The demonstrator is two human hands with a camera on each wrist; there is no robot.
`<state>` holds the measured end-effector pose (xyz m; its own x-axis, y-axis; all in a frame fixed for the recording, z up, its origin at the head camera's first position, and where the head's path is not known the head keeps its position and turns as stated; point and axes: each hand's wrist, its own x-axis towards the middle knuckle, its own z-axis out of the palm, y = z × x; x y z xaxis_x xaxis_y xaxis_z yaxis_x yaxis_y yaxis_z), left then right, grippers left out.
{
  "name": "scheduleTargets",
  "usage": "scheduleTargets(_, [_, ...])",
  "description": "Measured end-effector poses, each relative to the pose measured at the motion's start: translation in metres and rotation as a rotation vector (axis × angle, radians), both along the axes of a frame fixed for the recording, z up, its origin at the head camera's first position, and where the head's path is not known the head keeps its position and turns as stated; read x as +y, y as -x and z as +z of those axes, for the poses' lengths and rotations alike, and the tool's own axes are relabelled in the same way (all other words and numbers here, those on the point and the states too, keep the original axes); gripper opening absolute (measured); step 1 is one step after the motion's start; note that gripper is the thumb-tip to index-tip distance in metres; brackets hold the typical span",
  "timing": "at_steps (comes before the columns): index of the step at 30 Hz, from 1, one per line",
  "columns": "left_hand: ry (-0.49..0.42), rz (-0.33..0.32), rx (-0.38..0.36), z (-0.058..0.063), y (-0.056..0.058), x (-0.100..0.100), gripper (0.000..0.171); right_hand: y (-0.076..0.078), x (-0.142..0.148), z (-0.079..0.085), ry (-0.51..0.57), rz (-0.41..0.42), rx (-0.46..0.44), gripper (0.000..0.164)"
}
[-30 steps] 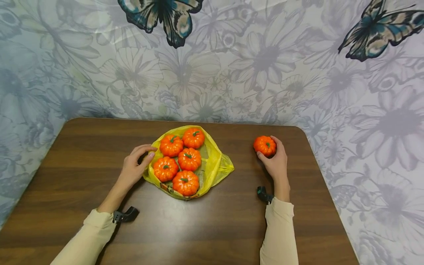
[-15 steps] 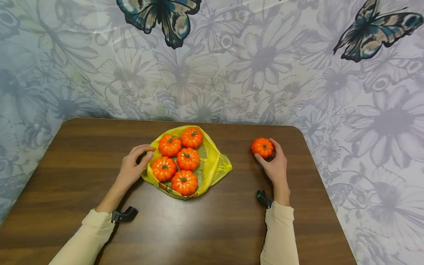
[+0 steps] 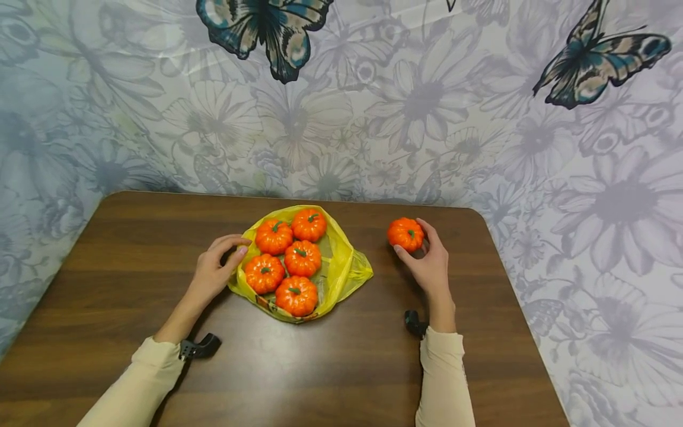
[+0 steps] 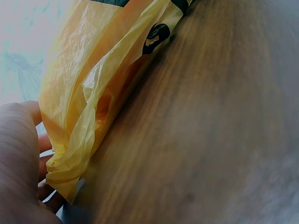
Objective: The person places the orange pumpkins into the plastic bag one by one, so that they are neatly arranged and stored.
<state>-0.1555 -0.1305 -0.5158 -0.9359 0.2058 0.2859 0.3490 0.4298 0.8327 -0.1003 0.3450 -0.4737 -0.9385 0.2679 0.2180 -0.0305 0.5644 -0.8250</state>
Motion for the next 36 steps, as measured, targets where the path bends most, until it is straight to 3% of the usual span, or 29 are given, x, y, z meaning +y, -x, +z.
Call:
scheduleTargets(15, [0.003,0.007,-0.007,-0.002,-0.004,-0.002,0.025,0.003,-0.043,0.015,0.024,0.150,0.021,0.076])
scheduleTargets(24, [0.003,0.004,0.007,-0.001,-0.005,0.000,0.025,-0.010,-0.079,0.043,0.028,0.230,-0.007,0.072])
scheduleTargets(36, [-0.003,0.002,0.012,0.001,-0.005,-0.001,0.025,-0.008,-0.091,0.018,0.075,0.331,0.036,0.075])
